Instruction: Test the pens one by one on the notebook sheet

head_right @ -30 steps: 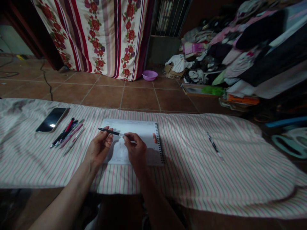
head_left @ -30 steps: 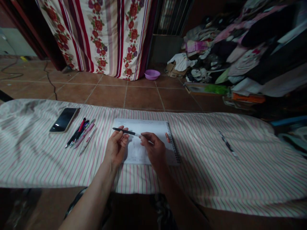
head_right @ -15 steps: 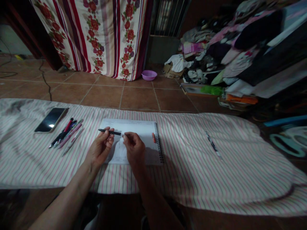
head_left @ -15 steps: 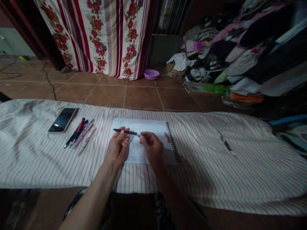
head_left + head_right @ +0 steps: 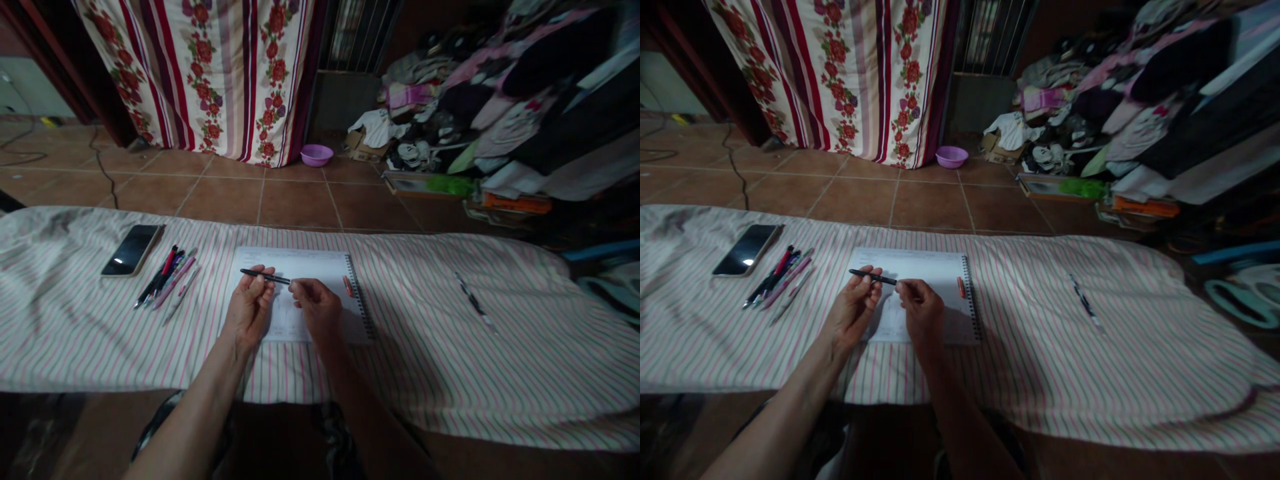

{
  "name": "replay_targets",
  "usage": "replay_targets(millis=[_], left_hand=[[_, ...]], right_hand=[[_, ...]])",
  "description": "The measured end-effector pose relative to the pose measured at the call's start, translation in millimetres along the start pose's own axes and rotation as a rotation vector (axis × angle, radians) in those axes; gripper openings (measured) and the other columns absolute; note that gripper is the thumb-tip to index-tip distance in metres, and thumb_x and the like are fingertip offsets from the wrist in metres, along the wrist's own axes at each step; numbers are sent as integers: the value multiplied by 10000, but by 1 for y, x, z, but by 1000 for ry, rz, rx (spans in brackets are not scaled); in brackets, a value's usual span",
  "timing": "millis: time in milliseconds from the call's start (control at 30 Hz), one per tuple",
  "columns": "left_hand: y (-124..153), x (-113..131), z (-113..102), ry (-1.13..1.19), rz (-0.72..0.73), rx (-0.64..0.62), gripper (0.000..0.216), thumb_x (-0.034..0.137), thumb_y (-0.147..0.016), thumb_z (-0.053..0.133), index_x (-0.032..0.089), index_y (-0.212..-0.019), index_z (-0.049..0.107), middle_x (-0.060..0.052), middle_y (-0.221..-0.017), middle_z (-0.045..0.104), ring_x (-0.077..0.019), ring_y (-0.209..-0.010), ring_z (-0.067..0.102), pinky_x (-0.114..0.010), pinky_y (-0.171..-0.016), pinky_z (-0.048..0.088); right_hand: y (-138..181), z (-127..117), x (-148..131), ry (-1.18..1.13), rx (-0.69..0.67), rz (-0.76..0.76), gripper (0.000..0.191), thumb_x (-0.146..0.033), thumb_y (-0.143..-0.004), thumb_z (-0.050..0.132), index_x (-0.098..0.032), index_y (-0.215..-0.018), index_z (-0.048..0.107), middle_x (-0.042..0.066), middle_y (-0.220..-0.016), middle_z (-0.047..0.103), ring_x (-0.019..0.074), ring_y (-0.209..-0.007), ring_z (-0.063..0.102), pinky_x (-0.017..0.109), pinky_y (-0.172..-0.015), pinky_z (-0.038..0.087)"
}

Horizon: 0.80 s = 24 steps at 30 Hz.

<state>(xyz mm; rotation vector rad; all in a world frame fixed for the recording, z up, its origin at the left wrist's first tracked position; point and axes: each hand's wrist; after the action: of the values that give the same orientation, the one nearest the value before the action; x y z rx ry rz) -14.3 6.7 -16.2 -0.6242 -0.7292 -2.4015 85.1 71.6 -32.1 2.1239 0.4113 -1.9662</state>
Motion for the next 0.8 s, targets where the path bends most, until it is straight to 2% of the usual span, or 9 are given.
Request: replay_targets(millis=[167, 300, 467, 600, 800], left_hand=[[-1, 2, 0, 23, 11, 21, 207, -27, -792, 483, 128, -867, 598, -52, -799, 637, -54, -555, 571, -124, -556, 501], [-1, 3, 0, 22, 1, 19, 185, -37, -755, 535, 125, -813, 603, -46, -794, 634, -49, -549, 561, -121, -547, 494], [-1, 1, -2, 6, 6, -7, 160, -26, -752, 557, 122, -792, 605, -38, -765, 627, -51, -568, 563, -122, -568, 492], [1, -1, -1, 11, -3, -31, 159, -25, -748, 565, 122, -795, 606, -34, -746, 621, -58, -596, 572, -122, -579, 489], [6, -1, 2, -1, -1, -48, 152, -21, -749, 567, 128, -753, 598, -18, -709, 611, -61, -597, 579, -127, -588, 495]], right_hand=[[-1, -2, 0, -89, -85, 61, 259, -412, -702, 632, -182, -795, 705, 39, -698, 712, 148, -592, 630, 264, -549, 530], [1, -2, -4, -176, -88, 111, 244, -398, -674, 676, -169, -760, 691, 39, -677, 704, 126, -566, 608, 257, -560, 530], [1, -3, -10, -306, -125, 247, 268, -373, -578, 759, -165, -723, 671, -8, -655, 657, 101, -582, 589, 246, -568, 558], [3, -6, -14, -383, -184, 317, 303, -351, -561, 780, -167, -787, 697, -18, -637, 639, 106, -626, 603, 267, -600, 578], [6, -6, -13, -486, -300, 362, 309, -361, -586, 774, -163, -816, 715, 34, -774, 707, 134, -707, 632, 342, -708, 577]])
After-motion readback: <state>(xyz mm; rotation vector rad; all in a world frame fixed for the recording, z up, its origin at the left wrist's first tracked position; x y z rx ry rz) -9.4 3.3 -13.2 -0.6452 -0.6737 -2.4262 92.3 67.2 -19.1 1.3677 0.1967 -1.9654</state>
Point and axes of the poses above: each hand's wrist, its own y-axis away from the middle knuckle, its own z-axis out of the palm, x = y × z
